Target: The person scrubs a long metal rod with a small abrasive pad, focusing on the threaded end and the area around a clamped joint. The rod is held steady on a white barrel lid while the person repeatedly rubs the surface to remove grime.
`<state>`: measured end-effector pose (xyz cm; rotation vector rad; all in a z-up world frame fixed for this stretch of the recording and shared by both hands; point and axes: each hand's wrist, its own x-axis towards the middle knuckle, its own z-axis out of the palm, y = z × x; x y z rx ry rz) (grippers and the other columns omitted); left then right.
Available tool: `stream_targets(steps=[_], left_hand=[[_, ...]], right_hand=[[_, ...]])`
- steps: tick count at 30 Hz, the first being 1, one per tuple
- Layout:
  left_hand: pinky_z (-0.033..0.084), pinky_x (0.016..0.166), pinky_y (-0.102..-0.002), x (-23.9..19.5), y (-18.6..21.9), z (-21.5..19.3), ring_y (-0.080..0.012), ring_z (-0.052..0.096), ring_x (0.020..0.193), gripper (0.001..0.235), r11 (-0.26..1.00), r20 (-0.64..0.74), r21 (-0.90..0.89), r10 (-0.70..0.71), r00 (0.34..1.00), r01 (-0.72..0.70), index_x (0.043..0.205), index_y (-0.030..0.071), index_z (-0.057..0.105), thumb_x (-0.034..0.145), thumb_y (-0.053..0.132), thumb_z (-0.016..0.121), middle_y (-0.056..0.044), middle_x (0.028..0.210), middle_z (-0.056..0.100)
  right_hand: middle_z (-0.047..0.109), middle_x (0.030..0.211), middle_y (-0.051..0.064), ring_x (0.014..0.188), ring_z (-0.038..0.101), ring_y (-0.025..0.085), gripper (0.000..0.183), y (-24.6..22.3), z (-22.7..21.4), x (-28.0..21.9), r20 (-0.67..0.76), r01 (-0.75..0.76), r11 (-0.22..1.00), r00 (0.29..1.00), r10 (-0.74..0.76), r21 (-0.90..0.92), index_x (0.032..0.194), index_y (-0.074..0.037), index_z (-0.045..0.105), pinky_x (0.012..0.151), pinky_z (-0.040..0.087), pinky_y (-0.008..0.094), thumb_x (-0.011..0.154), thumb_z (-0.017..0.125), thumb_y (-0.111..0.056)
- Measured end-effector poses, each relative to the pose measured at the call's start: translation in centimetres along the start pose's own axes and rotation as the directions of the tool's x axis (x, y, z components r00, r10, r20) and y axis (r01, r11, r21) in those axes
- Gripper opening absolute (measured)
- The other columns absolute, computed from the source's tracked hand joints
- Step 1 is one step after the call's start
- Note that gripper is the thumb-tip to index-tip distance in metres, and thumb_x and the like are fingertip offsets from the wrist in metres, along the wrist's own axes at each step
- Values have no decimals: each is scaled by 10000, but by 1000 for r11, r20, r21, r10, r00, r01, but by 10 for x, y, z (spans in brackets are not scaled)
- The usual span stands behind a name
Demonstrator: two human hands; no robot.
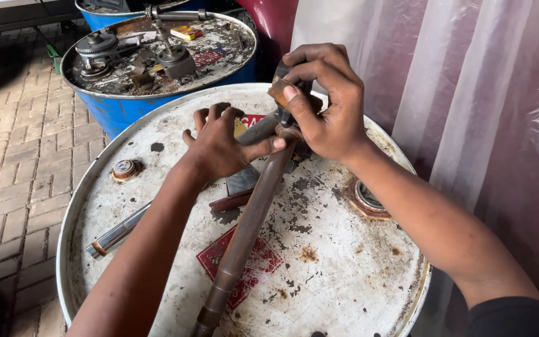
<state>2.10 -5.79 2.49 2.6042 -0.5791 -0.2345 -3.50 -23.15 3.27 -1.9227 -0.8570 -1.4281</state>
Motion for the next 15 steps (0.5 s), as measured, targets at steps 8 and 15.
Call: stream_targets(steps=[8,15], left_hand=[[198,1108,-772,7,13,8,-376,281,1395,1106,994,-127,-8,110,986,-112,1473,108,398,657,780,721,-101,1523,383],[227,1157,-780,-58,34,-7,-410,220,1511,1265,978,91,200,38,995,-56,1588,65,257,668,656,892,-177,1582,364]], right_hand=[[609,1033,174,1035,566,297,167,1,-2,1,5,-13,1000,1000,13,2,919,9,616,878,487,414,959,548,-138],[618,1065,121,1050,574,284,92,15,-1,-1,-9,-17,991,1000,18,133,904,-44,627,898,475,398,950,592,-115]])
